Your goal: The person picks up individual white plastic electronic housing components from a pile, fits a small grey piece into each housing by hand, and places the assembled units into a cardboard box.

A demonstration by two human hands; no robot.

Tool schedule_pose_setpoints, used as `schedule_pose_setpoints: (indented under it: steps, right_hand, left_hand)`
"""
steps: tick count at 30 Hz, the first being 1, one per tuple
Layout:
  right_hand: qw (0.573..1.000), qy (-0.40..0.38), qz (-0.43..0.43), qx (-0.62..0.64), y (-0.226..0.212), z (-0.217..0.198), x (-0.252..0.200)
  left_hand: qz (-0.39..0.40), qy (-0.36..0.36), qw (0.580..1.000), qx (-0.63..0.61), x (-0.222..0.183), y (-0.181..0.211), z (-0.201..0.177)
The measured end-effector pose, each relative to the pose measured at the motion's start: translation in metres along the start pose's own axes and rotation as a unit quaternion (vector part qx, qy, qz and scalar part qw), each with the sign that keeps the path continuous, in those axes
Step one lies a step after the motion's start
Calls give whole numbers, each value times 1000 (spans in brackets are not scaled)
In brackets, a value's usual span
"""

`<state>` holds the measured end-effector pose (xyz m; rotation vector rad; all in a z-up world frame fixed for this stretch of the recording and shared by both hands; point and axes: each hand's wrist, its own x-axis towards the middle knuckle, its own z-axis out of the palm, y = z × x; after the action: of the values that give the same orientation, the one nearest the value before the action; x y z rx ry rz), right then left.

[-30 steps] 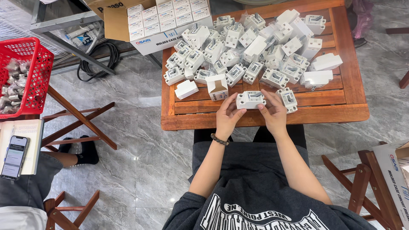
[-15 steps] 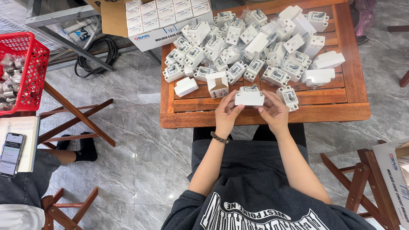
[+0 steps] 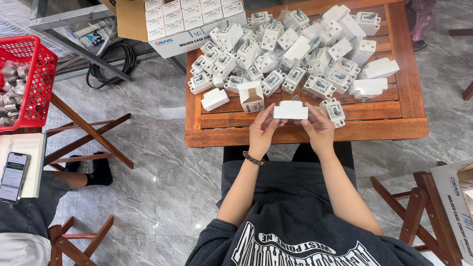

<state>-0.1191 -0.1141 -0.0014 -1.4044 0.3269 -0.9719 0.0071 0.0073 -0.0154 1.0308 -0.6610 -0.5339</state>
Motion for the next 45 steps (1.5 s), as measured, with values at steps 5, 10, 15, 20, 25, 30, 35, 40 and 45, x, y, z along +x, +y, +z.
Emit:
schedule_pose_setpoints:
  steps: [5,10,15,20,25,30,35,40,45]
  right_hand:
    - [1000,-1,0,-19,1,-1,0]
    - [1000,-10,13,25,4,-4,-1]
    - [999,-23,16,16,13,-9,-1]
    - [1000,-14,15,5,13,-9,0]
    - [1000,-2,-3,-9,13,-9,12]
    - [1000,9,-9,-9,-2,10,33]
    - [998,39,17,42,19,14,42]
    - [995,60,31,72,29,8,44]
    - [995,60,49,55,32,8,40]
  left_hand:
    - [-8,0,1000,-7,0,0,1]
    - [-20,1,1000,-10,0,1,0]
    - [-18,9,1000,-9,-1,-1,0]
    - [-8,16,1000,11,-1,-9,-5]
    - [8,49,997,50,11,-9,1]
    - [37,55,997,49,38,-11,1]
    - [2,74,997,8,46,-9,6]
    - [-51,57,997,23,39,-3,4]
    - [-35,32,999,25,39,-6,0]
